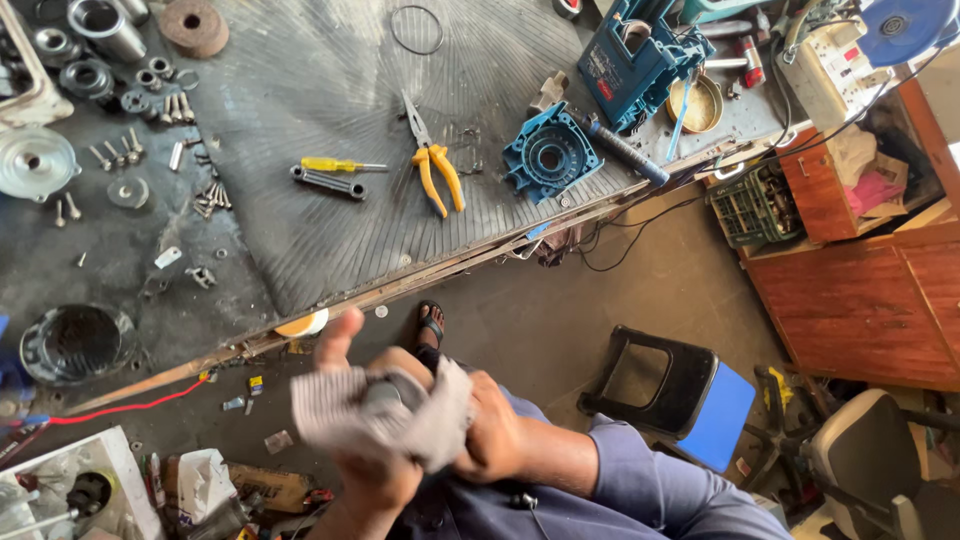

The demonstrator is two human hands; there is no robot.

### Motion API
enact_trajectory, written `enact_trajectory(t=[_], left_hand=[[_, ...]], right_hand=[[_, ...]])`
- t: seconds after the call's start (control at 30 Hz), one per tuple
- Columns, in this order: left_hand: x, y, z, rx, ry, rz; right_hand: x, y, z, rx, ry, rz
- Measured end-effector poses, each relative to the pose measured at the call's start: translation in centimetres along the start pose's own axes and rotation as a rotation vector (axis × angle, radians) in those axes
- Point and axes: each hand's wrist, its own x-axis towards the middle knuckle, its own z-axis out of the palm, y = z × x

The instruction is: The person wipes metal machine components with a gray cloth at a cluttered workbench, turning parts over to clean different sides. They handle a round metal cover, a dark housing, and a cylindrical shaft, briefly pick up a screwdriver, and set cleaned parts on the bench.

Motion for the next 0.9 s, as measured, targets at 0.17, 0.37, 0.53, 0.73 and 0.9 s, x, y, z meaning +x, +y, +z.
enact_trajectory(t=[0.17,0.37,0.53,0.73,0.9], left_hand=[[3.4,-1.4,-0.2,-0.168,-0.446,-0.043],[8.5,-4.2,1.8,-0.918,-0.291,-0.624],[10.5,-5.0,5.8,-0.134,-0.063,-0.399],[15.0,-6.4,5.2,-0.174,-0.132,-0.158],[19.0,-6.3,3.9,-0.494,-0.569,-0.016]], right_hand=[[-0.4,0.3,-2.3,0.692,-0.193,0.33],[3.9,2.7,-6.4,0.56,0.002,0.569],[9.3,5.9,-7.8,-0.566,0.119,0.072],[6.7,10.7,-8.0,0.024,-0.086,0.572],[5.6,13.5,-8.3,0.667,-0.42,0.332]])
